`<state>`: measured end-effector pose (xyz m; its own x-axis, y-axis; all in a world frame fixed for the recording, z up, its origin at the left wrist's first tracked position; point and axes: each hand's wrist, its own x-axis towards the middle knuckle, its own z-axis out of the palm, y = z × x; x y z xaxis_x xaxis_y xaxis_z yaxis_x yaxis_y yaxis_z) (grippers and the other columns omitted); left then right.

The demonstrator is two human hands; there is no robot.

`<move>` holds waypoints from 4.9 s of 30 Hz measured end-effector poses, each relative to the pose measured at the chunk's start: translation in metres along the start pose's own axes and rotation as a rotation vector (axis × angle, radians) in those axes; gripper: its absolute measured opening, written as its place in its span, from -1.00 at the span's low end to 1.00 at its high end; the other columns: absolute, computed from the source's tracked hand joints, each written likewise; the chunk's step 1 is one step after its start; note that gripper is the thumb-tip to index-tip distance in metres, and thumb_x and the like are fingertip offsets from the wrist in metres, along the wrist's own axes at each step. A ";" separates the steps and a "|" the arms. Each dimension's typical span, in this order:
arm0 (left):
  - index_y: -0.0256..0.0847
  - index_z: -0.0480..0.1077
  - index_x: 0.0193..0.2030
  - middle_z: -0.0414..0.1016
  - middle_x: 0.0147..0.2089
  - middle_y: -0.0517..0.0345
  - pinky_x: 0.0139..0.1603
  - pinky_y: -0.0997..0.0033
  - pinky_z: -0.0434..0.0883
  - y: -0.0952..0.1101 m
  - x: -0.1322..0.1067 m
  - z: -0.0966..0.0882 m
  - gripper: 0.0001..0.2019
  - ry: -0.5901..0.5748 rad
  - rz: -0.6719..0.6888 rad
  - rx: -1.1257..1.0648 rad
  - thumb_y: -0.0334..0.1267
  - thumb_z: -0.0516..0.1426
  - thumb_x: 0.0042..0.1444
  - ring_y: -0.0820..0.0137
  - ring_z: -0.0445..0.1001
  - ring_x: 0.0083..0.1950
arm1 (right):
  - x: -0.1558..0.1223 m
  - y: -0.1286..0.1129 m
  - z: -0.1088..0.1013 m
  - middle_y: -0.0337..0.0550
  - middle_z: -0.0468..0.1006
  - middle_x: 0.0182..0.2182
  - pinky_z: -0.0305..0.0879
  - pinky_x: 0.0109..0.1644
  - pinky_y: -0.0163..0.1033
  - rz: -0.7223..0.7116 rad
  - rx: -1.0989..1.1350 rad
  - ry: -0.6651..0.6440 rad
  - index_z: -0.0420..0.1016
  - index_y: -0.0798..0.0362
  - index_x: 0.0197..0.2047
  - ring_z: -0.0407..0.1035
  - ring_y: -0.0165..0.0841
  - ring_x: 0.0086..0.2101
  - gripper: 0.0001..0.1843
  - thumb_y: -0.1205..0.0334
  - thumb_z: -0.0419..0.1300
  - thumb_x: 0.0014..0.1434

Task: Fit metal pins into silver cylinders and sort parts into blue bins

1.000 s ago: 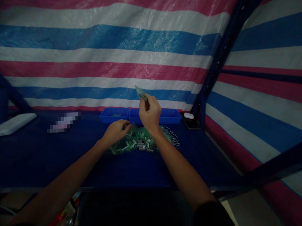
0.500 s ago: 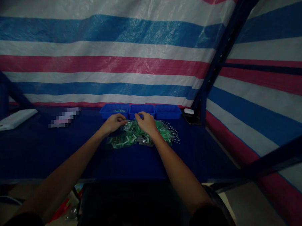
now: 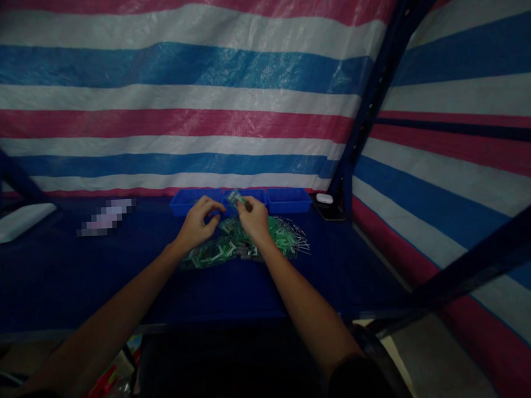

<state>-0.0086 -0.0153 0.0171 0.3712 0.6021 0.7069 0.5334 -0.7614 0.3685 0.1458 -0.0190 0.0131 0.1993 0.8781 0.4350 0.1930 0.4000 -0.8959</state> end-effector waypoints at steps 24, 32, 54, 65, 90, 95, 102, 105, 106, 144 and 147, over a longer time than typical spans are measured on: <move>-0.22 0.15 -0.24 0.20 -0.40 0.21 -0.35 0.40 0.20 -0.003 0.001 0.003 -0.74 0.074 -0.239 -0.205 -0.52 -0.10 -0.10 0.46 0.20 -0.40 | -0.003 -0.006 -0.006 -0.28 0.31 -0.59 0.11 -0.40 -0.30 -0.273 -0.282 -0.012 0.55 0.00 -0.27 0.15 -0.43 -0.54 -0.76 0.15 0.10 0.08; -0.31 0.38 -0.31 0.35 -0.44 0.11 -0.63 0.51 0.08 -0.002 0.009 -0.001 -0.60 -0.182 -0.712 -0.674 -0.03 -0.12 0.12 0.53 0.17 -0.60 | -0.011 -0.006 -0.001 -0.18 0.36 -0.37 0.22 -0.31 -0.29 -0.390 -0.281 -0.098 0.54 -0.03 -0.24 0.28 -0.38 -0.34 -0.72 0.30 0.02 0.10; -0.26 0.10 -0.10 0.26 -0.29 0.10 -0.09 0.31 0.28 -0.028 -0.005 0.002 -0.49 -0.097 -0.147 0.032 -0.63 -0.14 -0.27 0.35 0.30 -0.20 | 0.018 -0.046 0.013 -0.32 0.18 -0.62 0.02 -0.42 -0.33 -0.617 -0.275 0.374 0.16 0.04 -0.59 0.10 -0.47 -0.54 -0.70 0.18 -0.05 0.16; -0.27 0.12 -0.02 0.39 -0.20 -0.02 -0.13 0.33 0.29 -0.022 -0.012 0.019 -0.59 -0.294 -0.282 0.130 -0.56 -0.12 -0.05 0.28 0.40 -0.14 | 0.026 -0.037 0.042 0.03 0.47 -0.22 0.15 -0.10 -0.13 -0.414 -1.029 -0.204 0.40 0.11 -0.15 0.29 -0.21 -0.18 -0.65 0.04 -0.02 0.17; -0.19 0.34 -0.31 0.30 -0.32 0.16 -0.28 0.40 0.27 -0.008 -0.002 0.009 -0.84 -0.178 -0.183 -0.078 -0.39 0.07 -0.09 0.41 0.28 -0.35 | -0.002 0.005 0.008 -0.25 0.43 -0.56 0.13 -0.40 -0.38 -0.147 -0.440 -0.043 0.47 0.10 -0.45 0.28 -0.43 -0.49 -0.64 0.17 -0.08 0.17; -0.27 0.38 -0.28 0.39 -0.32 0.09 -0.48 0.50 0.22 -0.009 0.002 0.005 -0.64 -0.257 -0.711 -0.668 -0.02 -0.04 0.04 0.45 0.32 -0.42 | -0.006 0.005 0.006 -0.17 0.42 -0.37 0.22 -0.18 -0.34 -0.336 -0.485 -0.058 0.50 0.07 -0.20 0.31 -0.40 -0.33 -0.72 0.32 -0.01 0.11; -0.32 0.34 -0.38 0.32 -0.49 0.24 -0.67 0.64 0.03 -0.018 0.003 0.000 -0.74 -0.091 -1.016 -0.843 -0.16 0.19 -0.15 0.64 0.17 -0.65 | -0.010 0.006 0.013 -0.10 0.29 -0.18 0.19 0.03 -0.30 -0.405 -0.506 -0.165 0.54 0.06 -0.28 0.27 -0.38 -0.13 -0.63 0.50 -0.02 -0.04; -0.32 0.34 -0.44 0.33 -0.53 0.23 -0.67 0.63 0.03 -0.025 0.006 -0.006 -0.77 0.132 -0.871 -0.684 -0.16 0.15 -0.11 0.64 0.14 -0.66 | -0.008 0.004 0.011 -0.01 0.24 -0.07 0.15 0.09 -0.26 -0.319 -0.564 -0.065 0.50 0.14 -0.19 0.25 -0.33 -0.07 -0.63 0.47 -0.01 -0.03; -0.32 0.35 -0.43 0.36 -0.52 0.21 -0.66 0.61 0.07 -0.029 0.007 -0.010 -0.76 0.242 -0.808 -0.586 -0.13 0.12 -0.07 0.62 0.17 -0.65 | -0.007 0.003 0.009 0.01 0.23 -0.05 0.14 0.10 -0.25 -0.290 -0.585 -0.041 0.49 0.15 -0.15 0.24 -0.32 -0.06 -0.63 0.44 0.00 -0.02; -0.08 0.46 -0.18 0.45 -0.14 0.12 -0.16 0.45 0.31 -0.049 -0.013 -0.062 -0.49 -0.768 -0.614 -0.181 -0.10 0.29 -0.41 0.29 0.39 -0.12 | 0.016 0.002 -0.058 -0.10 0.55 -0.27 0.22 -0.16 -0.28 0.019 -0.844 -0.270 0.45 0.05 -0.09 0.40 -0.31 -0.23 -0.65 0.07 0.03 0.16; -0.09 0.45 -0.17 0.40 -0.09 0.07 -0.07 0.39 0.28 -0.067 -0.020 -0.068 -0.50 -0.754 -0.544 -0.021 -0.07 0.27 -0.38 0.25 0.36 -0.07 | 0.013 0.006 -0.048 -0.11 0.54 -0.23 0.21 -0.13 -0.29 -0.010 -0.845 -0.349 0.45 0.04 -0.09 0.38 -0.32 -0.21 -0.65 0.07 0.04 0.15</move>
<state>-0.1035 0.0072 0.0200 0.4744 0.8686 -0.1429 0.7675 -0.3286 0.5504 0.1960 -0.0179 0.0181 -0.0818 0.9601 0.2675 0.8598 0.2037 -0.4682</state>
